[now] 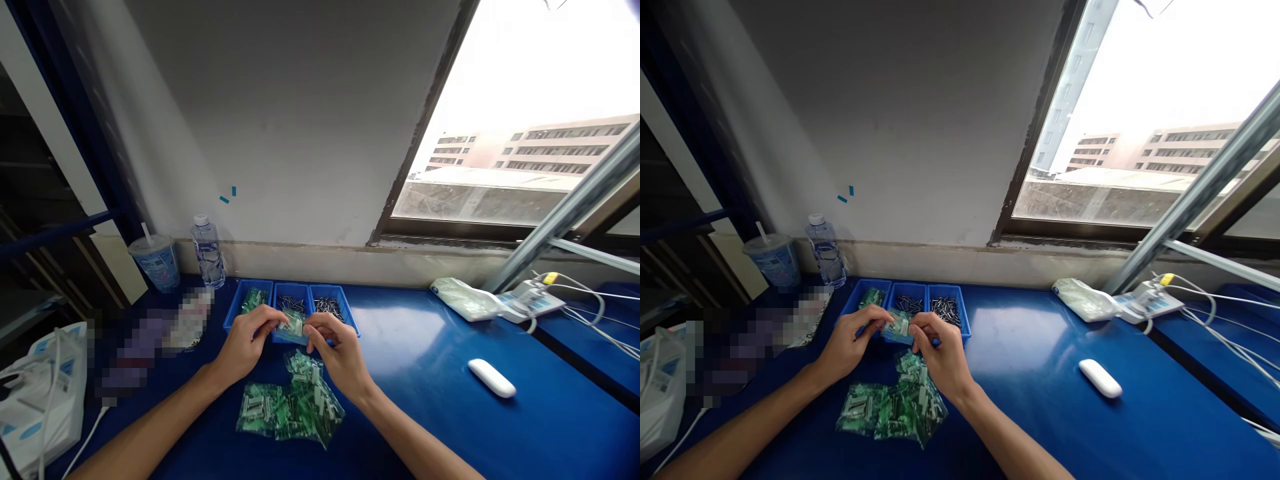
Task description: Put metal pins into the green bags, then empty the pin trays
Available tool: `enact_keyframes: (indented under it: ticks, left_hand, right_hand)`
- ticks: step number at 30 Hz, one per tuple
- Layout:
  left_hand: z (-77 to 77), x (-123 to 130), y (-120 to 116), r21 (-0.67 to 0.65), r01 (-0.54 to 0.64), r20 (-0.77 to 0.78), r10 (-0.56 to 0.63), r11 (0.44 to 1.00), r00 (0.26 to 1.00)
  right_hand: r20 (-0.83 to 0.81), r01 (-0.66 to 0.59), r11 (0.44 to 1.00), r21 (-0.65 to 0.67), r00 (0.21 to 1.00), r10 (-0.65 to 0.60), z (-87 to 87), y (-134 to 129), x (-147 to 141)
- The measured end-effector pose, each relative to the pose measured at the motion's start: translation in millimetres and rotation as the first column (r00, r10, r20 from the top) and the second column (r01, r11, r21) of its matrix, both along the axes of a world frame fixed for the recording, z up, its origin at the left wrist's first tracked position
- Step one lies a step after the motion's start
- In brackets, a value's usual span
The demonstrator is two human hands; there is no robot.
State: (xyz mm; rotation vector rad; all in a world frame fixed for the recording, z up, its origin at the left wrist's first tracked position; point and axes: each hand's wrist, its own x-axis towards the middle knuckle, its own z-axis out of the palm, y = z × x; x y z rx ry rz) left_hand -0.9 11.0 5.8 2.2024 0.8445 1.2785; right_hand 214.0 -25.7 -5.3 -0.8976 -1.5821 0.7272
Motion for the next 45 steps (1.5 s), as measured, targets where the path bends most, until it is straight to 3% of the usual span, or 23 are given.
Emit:
enact_keyframes:
  ticks: [8,12,15,18,21,24,30,35,40,45]
  left_hand:
    - [3.2,-0.8,-0.3,0.137,-0.044,-0.025,0.048,0.990,0.999]
    - [7.4,-7.1,2.8,0.053,-0.214,-0.002,0.214,0.975,0.977]
    - [12.5,-23.6,15.9,-0.035,-0.357,0.027,0.358,0.933,0.933]
    - [17.4,-43.3,32.5,0.059,-0.401,-0.087,0.405,0.914,0.910]
    - [17.6,-55.2,44.9,0.133,-0.339,-0.281,0.364,0.931,0.888]
    - [12.2,-57.3,51.3,0.105,-0.251,-0.426,0.271,0.962,0.863]
    - [2.5,-53.5,55.2,0.180,-0.230,-0.498,0.290,0.956,0.817]
    - [6.3,-51.7,51.7,0.251,-0.197,-0.430,0.292,0.948,0.854]
    - [8.1,-50.8,48.8,0.135,-0.114,-0.444,0.164,0.984,0.881]
    - [8.0,-53.7,50.8,0.079,-0.136,-0.433,0.157,0.987,0.887]
  right_hand:
    - [0.073,0.000,0.999,-0.055,0.997,0.004,1.9,0.2,1.1]
    - [0.019,-0.046,0.988,-0.149,0.999,0.049,3.1,-0.4,-1.2]
    - [0.052,0.001,0.997,-0.073,0.999,0.003,1.0,1.8,0.0]
    - [0.173,0.009,1.000,0.025,0.985,-0.013,-0.7,3.1,2.7]
    - [0.365,-0.107,0.993,0.040,0.927,0.085,1.3,0.4,4.3]
    - [0.569,-0.287,0.957,0.051,0.796,0.208,4.4,-5.5,2.1]
    - [0.793,-0.375,0.917,0.135,0.596,0.127,0.7,-15.8,-11.9]
    - [0.821,-0.402,0.906,0.130,0.557,0.130,0.4,-21.4,-19.4]
    - [0.850,-0.424,0.904,0.059,0.495,0.177,-0.8,-24.0,-22.4]
    - [0.828,-0.419,0.902,0.103,0.539,0.156,-4.4,-23.2,-23.1]
